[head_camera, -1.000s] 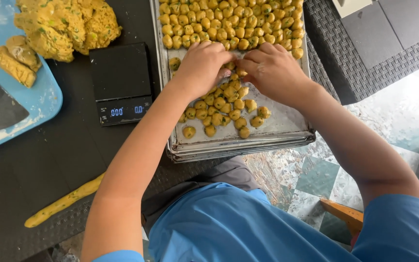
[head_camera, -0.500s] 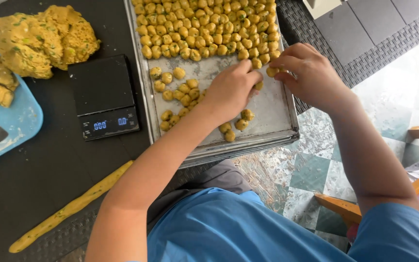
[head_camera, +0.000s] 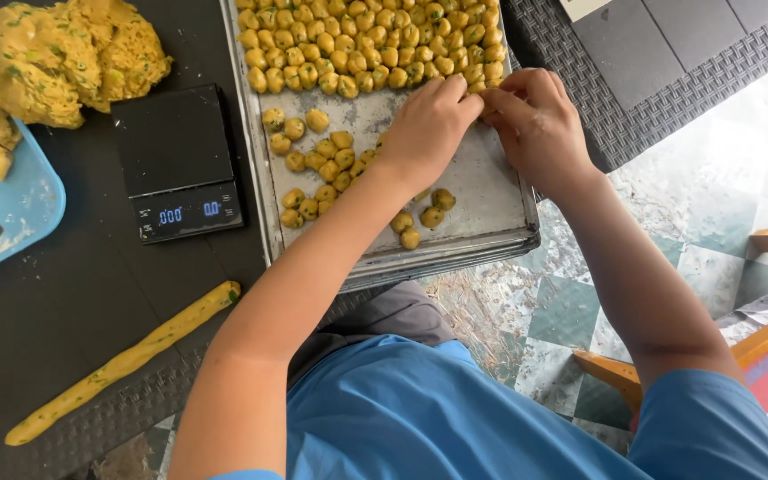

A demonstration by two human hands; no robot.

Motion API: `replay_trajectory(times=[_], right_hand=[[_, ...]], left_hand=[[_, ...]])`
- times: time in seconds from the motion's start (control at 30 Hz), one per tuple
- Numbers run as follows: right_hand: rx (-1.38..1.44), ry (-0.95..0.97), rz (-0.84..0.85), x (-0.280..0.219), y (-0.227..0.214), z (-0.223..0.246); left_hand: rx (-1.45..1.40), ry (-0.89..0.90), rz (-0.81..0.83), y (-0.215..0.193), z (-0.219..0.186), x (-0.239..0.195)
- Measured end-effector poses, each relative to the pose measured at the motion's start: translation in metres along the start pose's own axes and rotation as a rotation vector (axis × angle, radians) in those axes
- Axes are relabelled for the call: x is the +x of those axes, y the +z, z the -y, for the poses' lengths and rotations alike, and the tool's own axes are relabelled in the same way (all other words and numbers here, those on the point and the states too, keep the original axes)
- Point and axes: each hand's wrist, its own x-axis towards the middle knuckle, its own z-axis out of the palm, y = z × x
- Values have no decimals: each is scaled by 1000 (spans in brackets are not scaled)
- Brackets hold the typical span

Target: The person weighs small pieces of yellow dough on a digital scale, then rolls a larger piece into a long log on a mat. They use a scraper to cut the log into uniform pieces, weigh them again, and arrange the pieces on a metal baking tray.

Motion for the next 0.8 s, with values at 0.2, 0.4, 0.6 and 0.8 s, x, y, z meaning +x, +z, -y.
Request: replay_trajectory(times=[0.2, 0.4, 0.6, 0.8], right_hand=[[-39, -29, 40, 1, -22, 22], [408, 32, 416, 3, -63, 103], [-22, 71, 194, -18, -32, 130], [115, 416, 374, -16, -31, 145]], left_hand=[[-175, 6, 144, -58, -2, -18], [-45, -91, 680, -109, -25, -51], [-93, -65, 372, -84, 1, -53], [-165, -202, 300, -96, 34, -38]])
